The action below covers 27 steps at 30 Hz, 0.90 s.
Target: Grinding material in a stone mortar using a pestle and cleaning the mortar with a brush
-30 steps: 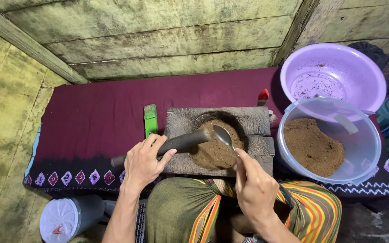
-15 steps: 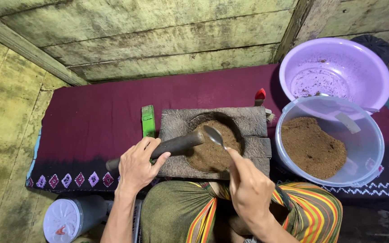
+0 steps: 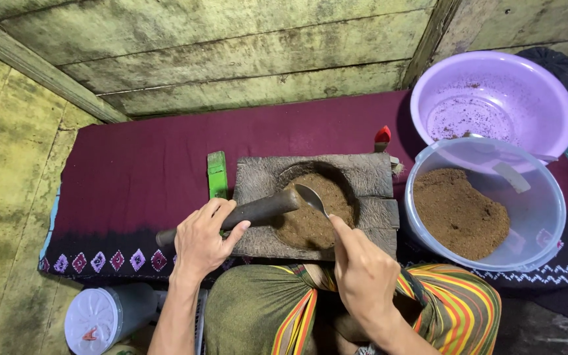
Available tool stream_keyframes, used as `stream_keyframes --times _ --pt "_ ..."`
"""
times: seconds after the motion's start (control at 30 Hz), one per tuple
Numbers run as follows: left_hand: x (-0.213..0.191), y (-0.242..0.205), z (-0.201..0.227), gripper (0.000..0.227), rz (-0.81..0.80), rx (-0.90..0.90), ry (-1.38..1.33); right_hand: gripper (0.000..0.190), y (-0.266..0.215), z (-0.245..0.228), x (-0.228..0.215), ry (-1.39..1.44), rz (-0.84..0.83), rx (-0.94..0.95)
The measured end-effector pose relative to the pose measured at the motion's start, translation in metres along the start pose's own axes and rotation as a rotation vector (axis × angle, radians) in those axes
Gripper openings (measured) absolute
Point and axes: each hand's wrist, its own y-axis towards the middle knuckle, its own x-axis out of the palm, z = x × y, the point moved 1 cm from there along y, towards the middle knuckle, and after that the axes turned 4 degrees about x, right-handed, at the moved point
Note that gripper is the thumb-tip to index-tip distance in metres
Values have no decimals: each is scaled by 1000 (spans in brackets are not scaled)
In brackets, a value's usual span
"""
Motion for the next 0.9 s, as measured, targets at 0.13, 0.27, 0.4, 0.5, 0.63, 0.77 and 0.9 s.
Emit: stream_keyframes --times 0.13,0.27,0.4,0.5,0.63,0.77,0.9 --pt "-2 3 2 42 23 -3 2 31 3 -3 -5 37 66 25" --pt "-3 -1 4 41 26 6 -11 31 -3 -1 -4 60 57 2" --pt "-3 0 3 41 31 17 -1 40 -3 -5 -13 89 113 -15" --pt "-3 0 3 40 32 19 -2 33 -5 4 -1 -22 -42 40" --pt "-2 0 3 41 28 13 -15 29 -7 0 -10 98 90 15" --pt "-1 -1 3 40 27 5 -15 31 -11 0 -9 12 87 -45" --pt "-1 0 3 39 23 0 -19 27 -10 -11 -28 75 167 -21"
